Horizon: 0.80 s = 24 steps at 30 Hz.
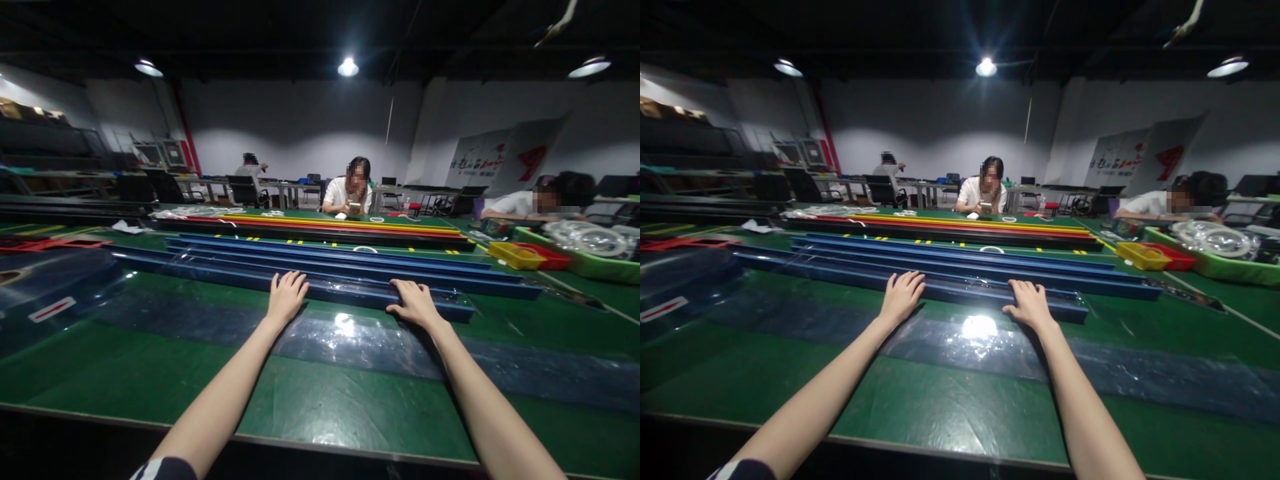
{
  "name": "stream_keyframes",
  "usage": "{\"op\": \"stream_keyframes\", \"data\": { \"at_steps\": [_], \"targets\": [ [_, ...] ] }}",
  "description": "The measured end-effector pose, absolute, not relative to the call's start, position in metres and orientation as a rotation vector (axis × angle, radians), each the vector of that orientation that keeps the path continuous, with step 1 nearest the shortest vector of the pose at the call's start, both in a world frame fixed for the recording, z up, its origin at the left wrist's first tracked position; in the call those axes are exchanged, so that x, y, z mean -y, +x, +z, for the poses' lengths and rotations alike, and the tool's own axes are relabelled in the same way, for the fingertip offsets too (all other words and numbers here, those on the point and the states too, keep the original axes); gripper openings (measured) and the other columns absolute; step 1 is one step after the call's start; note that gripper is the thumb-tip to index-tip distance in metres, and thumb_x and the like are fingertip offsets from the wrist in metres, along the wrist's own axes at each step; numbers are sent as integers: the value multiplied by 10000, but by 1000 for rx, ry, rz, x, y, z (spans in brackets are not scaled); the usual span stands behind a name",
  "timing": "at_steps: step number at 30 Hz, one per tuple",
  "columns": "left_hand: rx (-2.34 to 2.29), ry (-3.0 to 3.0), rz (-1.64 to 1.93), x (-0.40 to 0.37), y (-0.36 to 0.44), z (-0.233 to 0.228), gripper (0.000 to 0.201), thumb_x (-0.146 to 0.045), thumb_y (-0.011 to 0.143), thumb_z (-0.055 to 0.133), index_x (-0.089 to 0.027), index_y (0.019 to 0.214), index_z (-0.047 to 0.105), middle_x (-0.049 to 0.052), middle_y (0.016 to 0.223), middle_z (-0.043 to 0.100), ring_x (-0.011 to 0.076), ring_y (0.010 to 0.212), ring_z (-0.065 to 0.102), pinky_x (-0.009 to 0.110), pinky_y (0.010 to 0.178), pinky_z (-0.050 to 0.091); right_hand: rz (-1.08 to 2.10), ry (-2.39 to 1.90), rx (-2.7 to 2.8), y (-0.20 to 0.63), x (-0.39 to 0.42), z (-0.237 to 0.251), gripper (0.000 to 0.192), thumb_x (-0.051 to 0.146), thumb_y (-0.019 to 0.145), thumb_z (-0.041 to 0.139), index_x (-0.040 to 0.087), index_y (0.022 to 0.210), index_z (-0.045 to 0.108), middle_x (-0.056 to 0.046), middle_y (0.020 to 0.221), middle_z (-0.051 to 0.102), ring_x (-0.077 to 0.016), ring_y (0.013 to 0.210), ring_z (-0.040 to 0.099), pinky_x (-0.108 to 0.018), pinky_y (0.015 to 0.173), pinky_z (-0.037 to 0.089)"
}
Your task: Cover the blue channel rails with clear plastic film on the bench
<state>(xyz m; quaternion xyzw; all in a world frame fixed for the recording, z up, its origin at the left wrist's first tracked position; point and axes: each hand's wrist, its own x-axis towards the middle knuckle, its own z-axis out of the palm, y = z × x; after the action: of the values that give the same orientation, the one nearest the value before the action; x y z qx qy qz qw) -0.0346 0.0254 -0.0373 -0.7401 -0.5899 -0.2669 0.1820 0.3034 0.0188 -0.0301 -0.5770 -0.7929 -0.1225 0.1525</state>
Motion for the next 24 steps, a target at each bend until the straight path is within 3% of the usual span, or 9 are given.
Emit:
{"op": "stream_keyframes", "data": {
  "at_steps": [24],
  "targets": [
    [1271,-2397,-704,-17,-13,-35,387,-439,892,362,-256,1188,531,43,1241,546,191,1164,463,401,1017,274,-385,-1697,2308,296,-2,-24,586,474,708,565,186,1200,428,-136,1144,571,-273,1044,480,-390,838,309]
  ]
}}
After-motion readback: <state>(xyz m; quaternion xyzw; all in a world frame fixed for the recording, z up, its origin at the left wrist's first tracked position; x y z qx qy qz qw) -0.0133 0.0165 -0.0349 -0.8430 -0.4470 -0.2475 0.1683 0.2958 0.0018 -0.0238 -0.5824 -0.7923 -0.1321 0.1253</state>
